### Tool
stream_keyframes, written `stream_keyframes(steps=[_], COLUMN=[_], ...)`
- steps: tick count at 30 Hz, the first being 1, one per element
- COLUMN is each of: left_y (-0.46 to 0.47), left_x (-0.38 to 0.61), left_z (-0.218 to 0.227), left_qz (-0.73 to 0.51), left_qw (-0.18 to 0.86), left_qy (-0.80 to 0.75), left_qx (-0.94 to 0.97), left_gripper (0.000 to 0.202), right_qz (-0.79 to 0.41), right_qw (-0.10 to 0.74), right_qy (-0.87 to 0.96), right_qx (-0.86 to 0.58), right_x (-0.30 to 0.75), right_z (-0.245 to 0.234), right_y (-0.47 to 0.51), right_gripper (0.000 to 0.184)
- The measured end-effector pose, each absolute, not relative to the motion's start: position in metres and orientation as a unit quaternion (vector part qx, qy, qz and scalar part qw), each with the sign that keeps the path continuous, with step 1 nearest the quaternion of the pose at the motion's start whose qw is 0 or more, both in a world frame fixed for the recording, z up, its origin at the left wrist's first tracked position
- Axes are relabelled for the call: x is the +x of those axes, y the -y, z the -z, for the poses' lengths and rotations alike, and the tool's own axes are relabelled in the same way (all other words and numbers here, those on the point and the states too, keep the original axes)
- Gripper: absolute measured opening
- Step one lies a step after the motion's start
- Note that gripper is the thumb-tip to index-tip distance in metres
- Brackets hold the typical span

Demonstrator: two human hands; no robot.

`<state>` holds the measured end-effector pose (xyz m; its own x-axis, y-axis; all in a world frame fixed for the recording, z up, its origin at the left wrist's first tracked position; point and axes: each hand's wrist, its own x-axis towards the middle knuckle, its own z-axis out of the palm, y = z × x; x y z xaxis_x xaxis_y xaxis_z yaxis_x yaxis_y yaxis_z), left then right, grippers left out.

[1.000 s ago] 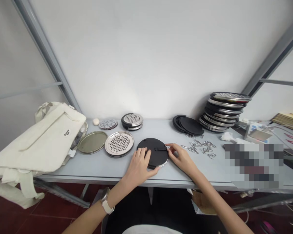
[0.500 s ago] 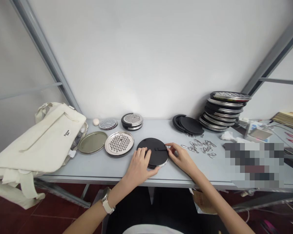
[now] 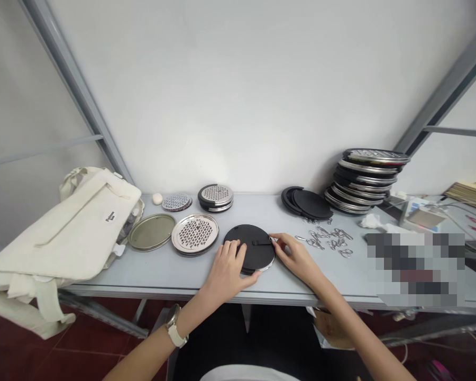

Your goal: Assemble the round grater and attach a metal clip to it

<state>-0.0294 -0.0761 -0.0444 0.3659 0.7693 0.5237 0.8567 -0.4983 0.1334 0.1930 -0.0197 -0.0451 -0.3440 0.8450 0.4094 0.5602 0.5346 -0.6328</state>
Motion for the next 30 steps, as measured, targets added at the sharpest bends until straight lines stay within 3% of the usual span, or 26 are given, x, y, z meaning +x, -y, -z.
stream_keyframes(steps=[30], left_y=[0.0758], left_x=[-0.0296], left_z=[0.044], left_qz=[0.283], left_qw=[0.082], left_qy=[0.489], left_qx=[-0.821], left_gripper=[0.054], right_qz=[-0.18], right_qw=[0.359], right_qy=[0.807], right_qx=[-0.433], right_x=[0.1929], right_z=[0.0411], right_y=[0.0198], right_gripper=[0.029])
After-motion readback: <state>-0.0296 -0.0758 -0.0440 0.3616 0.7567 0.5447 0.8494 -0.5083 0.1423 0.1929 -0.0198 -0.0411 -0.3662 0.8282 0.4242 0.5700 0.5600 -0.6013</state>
